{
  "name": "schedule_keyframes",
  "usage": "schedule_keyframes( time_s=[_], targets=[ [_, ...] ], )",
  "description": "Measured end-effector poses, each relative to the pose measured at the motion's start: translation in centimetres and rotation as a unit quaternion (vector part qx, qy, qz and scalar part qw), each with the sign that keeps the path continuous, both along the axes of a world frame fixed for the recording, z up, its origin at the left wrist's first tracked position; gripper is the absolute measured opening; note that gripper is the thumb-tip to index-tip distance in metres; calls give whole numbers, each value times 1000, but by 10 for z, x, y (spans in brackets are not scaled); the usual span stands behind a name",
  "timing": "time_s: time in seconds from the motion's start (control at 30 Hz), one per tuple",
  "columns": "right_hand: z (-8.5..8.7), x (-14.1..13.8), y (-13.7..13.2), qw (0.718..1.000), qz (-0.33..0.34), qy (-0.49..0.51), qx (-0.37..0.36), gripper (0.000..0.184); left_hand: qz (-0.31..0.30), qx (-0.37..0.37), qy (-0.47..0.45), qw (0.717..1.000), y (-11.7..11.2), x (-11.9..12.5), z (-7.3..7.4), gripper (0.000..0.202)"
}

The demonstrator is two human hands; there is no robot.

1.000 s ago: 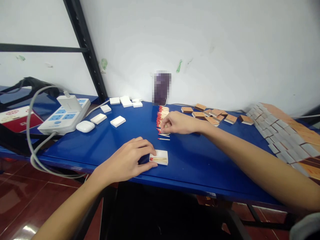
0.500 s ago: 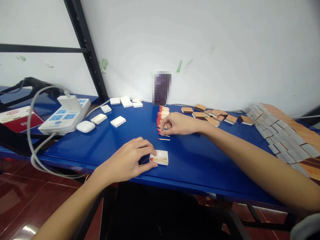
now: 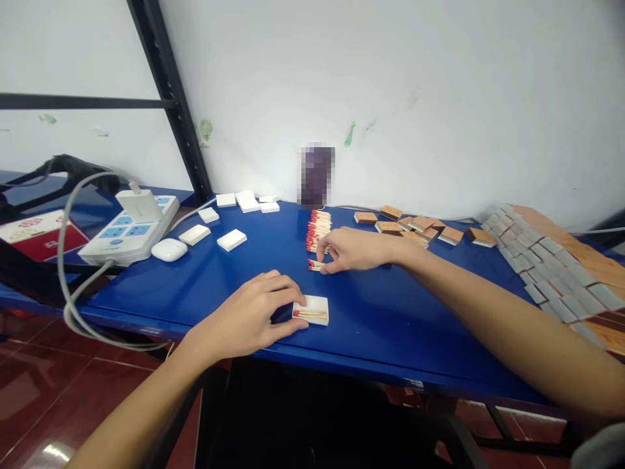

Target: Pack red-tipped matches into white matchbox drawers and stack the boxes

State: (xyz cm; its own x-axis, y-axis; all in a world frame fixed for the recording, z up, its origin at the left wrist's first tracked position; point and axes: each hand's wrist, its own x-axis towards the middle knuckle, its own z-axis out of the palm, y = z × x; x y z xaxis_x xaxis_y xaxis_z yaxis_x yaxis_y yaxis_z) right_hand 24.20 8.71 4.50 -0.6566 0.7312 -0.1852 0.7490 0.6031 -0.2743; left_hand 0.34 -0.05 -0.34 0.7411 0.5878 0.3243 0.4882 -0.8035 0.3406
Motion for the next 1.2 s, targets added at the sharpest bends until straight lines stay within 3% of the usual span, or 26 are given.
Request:
schedule_keyframes(
  time_s=[0.2, 0.4, 0.77, 1.0, 1.2],
  targets=[
    [-2, -5, -2, 1000, 21, 12, 3, 12, 24, -18, 9, 999, -2, -1, 2, 17],
    [3, -11, -10, 1000, 7, 8, 16, 13, 69, -39, 12, 997, -3, -2, 0, 23],
    [11, -15, -18, 999, 11, 24, -33, 17, 104, -23, 8, 994, -2, 2, 0, 23],
    [19, -25, -40, 996, 45, 37, -68, 13, 98, -20, 1, 995, -2, 1, -1, 38],
    [10, -30, -46, 996, 50, 48, -64, 13, 97, -26, 12, 995, -1, 0, -1, 28]
  ],
)
